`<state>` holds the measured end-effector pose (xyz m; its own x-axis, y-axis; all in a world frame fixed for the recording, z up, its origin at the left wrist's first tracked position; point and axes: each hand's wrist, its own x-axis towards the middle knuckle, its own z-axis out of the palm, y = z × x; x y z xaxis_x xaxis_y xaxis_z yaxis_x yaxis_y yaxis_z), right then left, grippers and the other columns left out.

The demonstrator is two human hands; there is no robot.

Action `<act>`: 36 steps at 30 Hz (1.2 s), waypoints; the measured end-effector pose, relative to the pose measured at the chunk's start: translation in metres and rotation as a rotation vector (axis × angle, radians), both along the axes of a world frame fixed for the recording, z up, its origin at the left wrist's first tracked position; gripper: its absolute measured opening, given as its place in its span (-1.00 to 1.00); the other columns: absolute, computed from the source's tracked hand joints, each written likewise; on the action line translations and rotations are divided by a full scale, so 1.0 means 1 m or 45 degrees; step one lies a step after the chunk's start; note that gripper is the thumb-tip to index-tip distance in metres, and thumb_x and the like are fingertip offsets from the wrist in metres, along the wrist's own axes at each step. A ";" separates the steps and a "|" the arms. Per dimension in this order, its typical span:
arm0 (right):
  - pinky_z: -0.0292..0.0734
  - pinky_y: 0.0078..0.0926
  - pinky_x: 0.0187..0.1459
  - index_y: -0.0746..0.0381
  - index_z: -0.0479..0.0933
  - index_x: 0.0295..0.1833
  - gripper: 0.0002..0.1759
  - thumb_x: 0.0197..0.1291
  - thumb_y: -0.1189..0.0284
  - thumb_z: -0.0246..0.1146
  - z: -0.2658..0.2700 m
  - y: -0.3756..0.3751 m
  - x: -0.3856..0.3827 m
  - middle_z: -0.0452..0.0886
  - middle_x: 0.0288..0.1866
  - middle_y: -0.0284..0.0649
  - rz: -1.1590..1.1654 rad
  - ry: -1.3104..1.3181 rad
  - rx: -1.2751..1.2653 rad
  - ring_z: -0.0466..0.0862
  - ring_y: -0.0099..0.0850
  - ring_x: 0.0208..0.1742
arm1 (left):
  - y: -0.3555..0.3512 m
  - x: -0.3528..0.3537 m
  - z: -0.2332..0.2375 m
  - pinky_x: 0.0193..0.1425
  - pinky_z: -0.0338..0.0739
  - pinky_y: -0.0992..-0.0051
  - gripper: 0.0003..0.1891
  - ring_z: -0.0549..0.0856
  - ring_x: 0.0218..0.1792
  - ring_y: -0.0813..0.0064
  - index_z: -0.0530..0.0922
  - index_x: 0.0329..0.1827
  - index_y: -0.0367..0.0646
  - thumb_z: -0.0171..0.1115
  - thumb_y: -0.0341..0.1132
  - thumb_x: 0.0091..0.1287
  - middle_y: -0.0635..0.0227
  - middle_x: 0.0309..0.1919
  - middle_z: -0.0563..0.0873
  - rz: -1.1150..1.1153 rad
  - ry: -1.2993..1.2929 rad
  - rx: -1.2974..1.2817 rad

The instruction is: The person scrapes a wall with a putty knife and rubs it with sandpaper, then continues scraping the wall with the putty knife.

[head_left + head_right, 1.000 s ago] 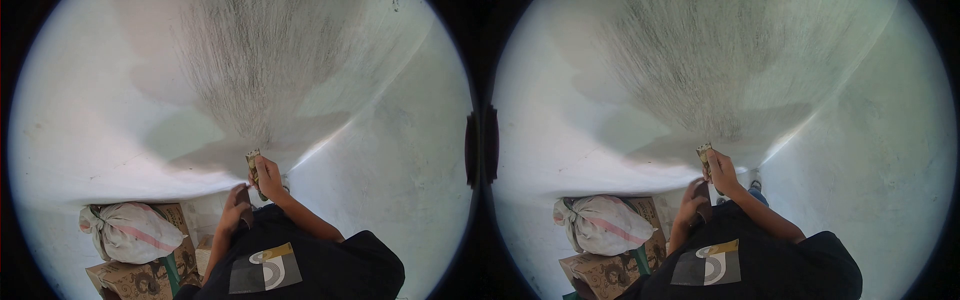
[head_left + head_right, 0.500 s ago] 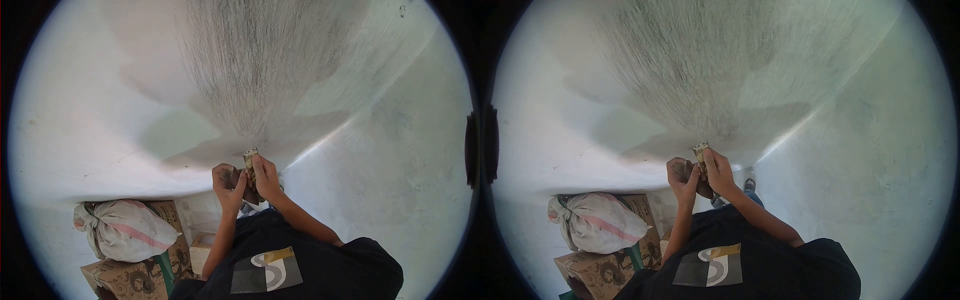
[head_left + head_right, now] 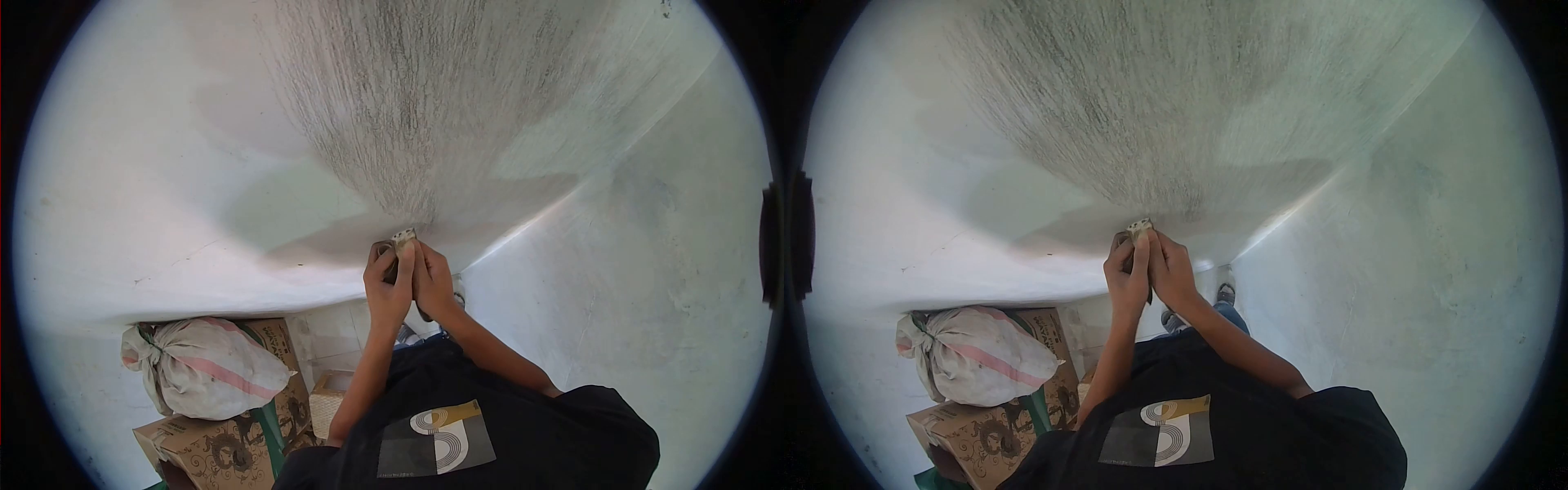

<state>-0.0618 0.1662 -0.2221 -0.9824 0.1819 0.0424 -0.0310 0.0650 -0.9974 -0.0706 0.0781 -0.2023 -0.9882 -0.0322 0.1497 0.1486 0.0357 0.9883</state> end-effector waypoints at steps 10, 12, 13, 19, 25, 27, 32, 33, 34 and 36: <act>0.40 -0.49 -0.37 0.37 0.52 -0.23 -0.52 0.57 0.20 -0.08 0.017 0.005 -0.006 0.53 -0.51 -0.29 -0.085 0.127 0.025 0.42 -0.60 -0.40 | 0.022 0.000 0.008 -0.19 0.46 0.55 -0.73 0.56 -0.28 0.59 0.65 -0.21 -0.46 0.20 -0.34 0.47 0.30 -0.27 0.66 0.210 -0.010 0.158; 0.41 -0.48 -0.37 0.37 0.52 -0.23 -0.52 0.57 0.19 -0.07 0.019 0.005 -0.005 0.54 -0.50 -0.27 -0.065 0.146 0.025 0.43 -0.59 -0.40 | 0.020 0.002 0.007 -0.16 0.46 0.57 -0.75 0.57 -0.26 0.60 0.67 -0.20 -0.43 0.20 -0.35 0.47 0.35 -0.31 0.66 0.243 -0.137 0.216; 0.42 -0.47 -0.36 0.37 0.52 -0.23 -0.52 0.56 0.19 -0.06 0.018 0.003 -0.005 0.54 -0.50 -0.26 -0.070 0.129 0.013 0.43 -0.58 -0.39 | 0.020 0.004 0.008 -0.16 0.46 0.57 -0.75 0.57 -0.26 0.60 0.67 -0.20 -0.43 0.20 -0.35 0.47 0.35 -0.31 0.66 0.252 -0.126 0.213; 0.43 -0.42 -0.36 0.37 0.51 -0.23 -0.53 0.54 0.17 -0.01 0.024 0.003 -0.001 0.54 -0.50 -0.19 -0.043 0.129 0.038 0.44 -0.55 -0.38 | 0.028 0.002 0.029 -0.07 0.51 0.52 -0.81 0.62 -0.22 0.51 0.69 -0.23 -0.43 0.27 -0.40 0.40 0.25 -0.29 0.70 0.371 -0.061 0.291; 0.43 -0.40 -0.36 0.37 0.51 -0.24 -0.54 0.53 0.17 0.00 0.026 0.006 -0.005 0.55 -0.48 -0.16 0.023 0.101 0.079 0.44 -0.55 -0.38 | 0.027 -0.001 0.045 -0.11 0.49 0.52 -0.78 0.60 -0.24 0.54 0.67 -0.29 -0.43 0.28 -0.38 0.41 0.29 -0.33 0.69 0.421 -0.126 0.267; 0.43 -0.40 -0.36 0.37 0.51 -0.24 -0.54 0.53 0.18 0.00 0.028 0.002 -0.020 0.56 -0.48 -0.18 0.051 0.178 0.055 0.44 -0.56 -0.38 | 0.023 -0.001 0.015 -0.16 0.50 0.50 -0.76 0.60 -0.28 0.56 0.66 -0.29 -0.45 0.28 -0.36 0.41 0.28 -0.33 0.69 0.452 -0.162 0.174; 0.44 -0.40 -0.37 0.37 0.53 -0.21 -0.55 0.53 0.19 0.01 0.034 0.004 -0.021 0.58 -0.47 -0.18 0.117 0.172 0.036 0.46 -0.56 -0.38 | 0.020 0.011 0.015 -0.10 0.49 0.50 -0.74 0.61 -0.24 0.53 0.66 -0.26 -0.46 0.27 -0.34 0.41 0.27 -0.34 0.70 0.466 -0.186 0.254; 0.44 -0.40 -0.37 0.37 0.53 -0.21 -0.55 0.53 0.19 0.01 0.031 0.000 -0.026 0.58 -0.47 -0.18 0.131 0.214 0.043 0.46 -0.56 -0.38 | 0.021 0.000 0.003 -0.09 0.49 0.49 -0.75 0.61 -0.23 0.52 0.66 -0.25 -0.46 0.27 -0.35 0.41 0.27 -0.32 0.70 0.472 -0.119 0.235; 0.43 -0.40 -0.38 0.37 0.54 -0.20 -0.55 0.53 0.19 0.01 0.020 -0.007 -0.020 0.58 -0.47 -0.18 0.077 0.191 -0.023 0.47 -0.55 -0.38 | 0.022 0.002 0.006 -0.10 0.49 0.48 -0.75 0.60 -0.24 0.52 0.66 -0.22 -0.46 0.27 -0.34 0.41 0.28 -0.31 0.70 0.492 -0.198 0.215; 0.43 -0.41 -0.38 0.37 0.56 -0.20 -0.55 0.53 0.18 0.01 0.023 -0.002 -0.020 0.59 -0.46 -0.17 0.073 0.169 0.110 0.49 -0.54 -0.38 | 0.019 -0.006 0.035 -0.13 0.48 0.52 -0.74 0.56 -0.27 0.57 0.66 -0.22 -0.44 0.24 -0.33 0.44 0.33 -0.35 0.68 0.474 -0.094 0.200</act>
